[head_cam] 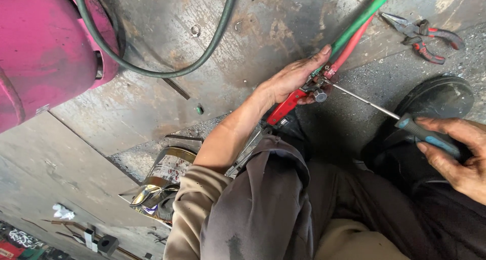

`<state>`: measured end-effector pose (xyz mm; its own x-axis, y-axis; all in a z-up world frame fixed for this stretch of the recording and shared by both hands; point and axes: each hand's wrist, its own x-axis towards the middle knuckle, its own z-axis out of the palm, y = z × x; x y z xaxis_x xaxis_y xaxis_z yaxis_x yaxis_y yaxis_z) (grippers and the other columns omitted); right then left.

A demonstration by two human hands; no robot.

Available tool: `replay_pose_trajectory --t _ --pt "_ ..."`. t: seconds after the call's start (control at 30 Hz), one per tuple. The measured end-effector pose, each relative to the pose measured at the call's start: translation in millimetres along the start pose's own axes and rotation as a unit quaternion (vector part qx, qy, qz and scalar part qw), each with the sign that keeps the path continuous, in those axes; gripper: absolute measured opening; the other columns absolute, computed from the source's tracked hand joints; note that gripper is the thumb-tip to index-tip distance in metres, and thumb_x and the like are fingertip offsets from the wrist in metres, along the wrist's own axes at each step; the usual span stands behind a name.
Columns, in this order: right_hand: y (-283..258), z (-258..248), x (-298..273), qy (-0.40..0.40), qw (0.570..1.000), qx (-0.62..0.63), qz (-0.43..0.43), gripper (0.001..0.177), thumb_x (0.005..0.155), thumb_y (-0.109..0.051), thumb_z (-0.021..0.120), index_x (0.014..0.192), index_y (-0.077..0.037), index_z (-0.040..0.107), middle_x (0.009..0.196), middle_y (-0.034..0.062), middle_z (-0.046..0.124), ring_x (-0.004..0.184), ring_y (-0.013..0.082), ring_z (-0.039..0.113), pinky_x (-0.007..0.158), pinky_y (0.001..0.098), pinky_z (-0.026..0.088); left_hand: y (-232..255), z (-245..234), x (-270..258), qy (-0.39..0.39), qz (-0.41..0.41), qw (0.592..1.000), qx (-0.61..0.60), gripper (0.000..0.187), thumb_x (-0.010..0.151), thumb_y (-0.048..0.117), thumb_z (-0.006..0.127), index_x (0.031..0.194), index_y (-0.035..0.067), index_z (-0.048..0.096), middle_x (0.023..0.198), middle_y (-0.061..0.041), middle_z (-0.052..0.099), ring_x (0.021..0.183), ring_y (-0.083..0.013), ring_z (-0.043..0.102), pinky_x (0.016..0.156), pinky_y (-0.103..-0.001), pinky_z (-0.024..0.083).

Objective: Repairing and connecting gas hoses for industrial equipment using a screwdriver and pliers.

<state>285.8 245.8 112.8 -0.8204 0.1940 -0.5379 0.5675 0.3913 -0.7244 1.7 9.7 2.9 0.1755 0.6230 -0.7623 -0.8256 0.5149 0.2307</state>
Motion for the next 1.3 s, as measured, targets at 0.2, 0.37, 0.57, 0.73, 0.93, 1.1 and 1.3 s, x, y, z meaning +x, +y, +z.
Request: replay_pose_trajectory --t 0.2,0.37,0.57,0.73,0.93,1.1,1.3 --pt "-2 1 0 -0.009 0.999 0.006 0.046 0.037 0.085 -0.003 0.074 0.122 -0.001 0.070 0.120 0.0160 0.074 0.104 0.0256 0.073 0.096 0.0356 0.056 1 2 0 0.012 -0.006 1.000 0.007 0.069 0.088 0.076 0.051 0.098 0.009 0.068 0.077 -0.009 0.071 0.049 -0.0130 0.056 0.038 -0.029 0.039" --pt "6 4 -4 0.012 1.000 0.018 0.004 0.036 0.089 -0.004 0.073 0.125 -0.002 0.069 0.119 0.0148 0.072 0.110 0.0236 0.071 0.100 0.0323 0.054 1 3 -2 0.026 -0.016 0.999 0.020 0.071 0.086 0.077 0.050 0.096 0.009 0.069 0.074 -0.008 0.071 0.044 -0.0134 0.055 0.035 -0.028 0.039" --pt "10 10 -8 0.004 1.000 0.030 0.001 0.031 0.088 -0.005 0.073 0.118 0.000 0.069 0.117 0.0130 0.073 0.108 0.0216 0.072 0.099 0.0324 0.055 1 3 -1 0.021 -0.004 1.000 0.004 0.068 0.086 0.078 0.051 0.096 0.012 0.066 0.075 -0.008 0.070 0.049 -0.0129 0.057 0.039 -0.029 0.041" --pt "-73 2 10 0.069 0.972 -0.222 -0.037 0.044 0.077 -0.003 0.083 0.118 0.002 0.067 0.112 0.0204 0.066 0.092 0.0344 0.069 0.084 0.0417 0.056 -2 5 -1 0.041 0.031 0.997 0.060 0.078 0.084 0.082 0.048 0.091 0.008 0.068 0.070 -0.007 0.069 0.042 -0.0123 0.053 0.033 -0.029 0.038" --pt "-78 -2 20 0.049 0.921 -0.358 -0.144 0.034 0.088 -0.010 0.083 0.118 -0.001 0.070 0.105 0.0175 0.066 0.078 0.0345 0.066 0.070 0.0427 0.056 2 2 0 0.067 0.021 0.994 0.079 0.080 0.081 0.084 0.046 0.095 0.007 0.066 0.073 -0.006 0.068 0.042 -0.0109 0.051 0.034 -0.028 0.038" --pt "-67 5 15 0.036 0.947 -0.307 -0.093 0.031 0.096 -0.018 0.080 0.121 -0.003 0.070 0.100 0.0159 0.067 0.079 0.0315 0.068 0.073 0.0386 0.056 -4 -6 9 0.070 0.004 0.994 0.086 0.087 0.078 0.089 0.040 0.092 0.006 0.063 0.074 -0.007 0.069 0.043 -0.0098 0.049 0.034 -0.029 0.037" --pt "-48 14 12 0.014 0.983 -0.160 0.086 0.027 0.092 -0.020 0.081 0.108 -0.001 0.071 0.083 0.0130 0.070 0.070 0.0226 0.066 0.066 0.0336 0.055 -6 -7 12 0.069 -0.001 0.992 0.110 0.092 0.077 0.091 0.036 0.091 0.005 0.066 0.075 -0.006 0.067 0.044 -0.0091 0.052 0.035 -0.030 0.041"
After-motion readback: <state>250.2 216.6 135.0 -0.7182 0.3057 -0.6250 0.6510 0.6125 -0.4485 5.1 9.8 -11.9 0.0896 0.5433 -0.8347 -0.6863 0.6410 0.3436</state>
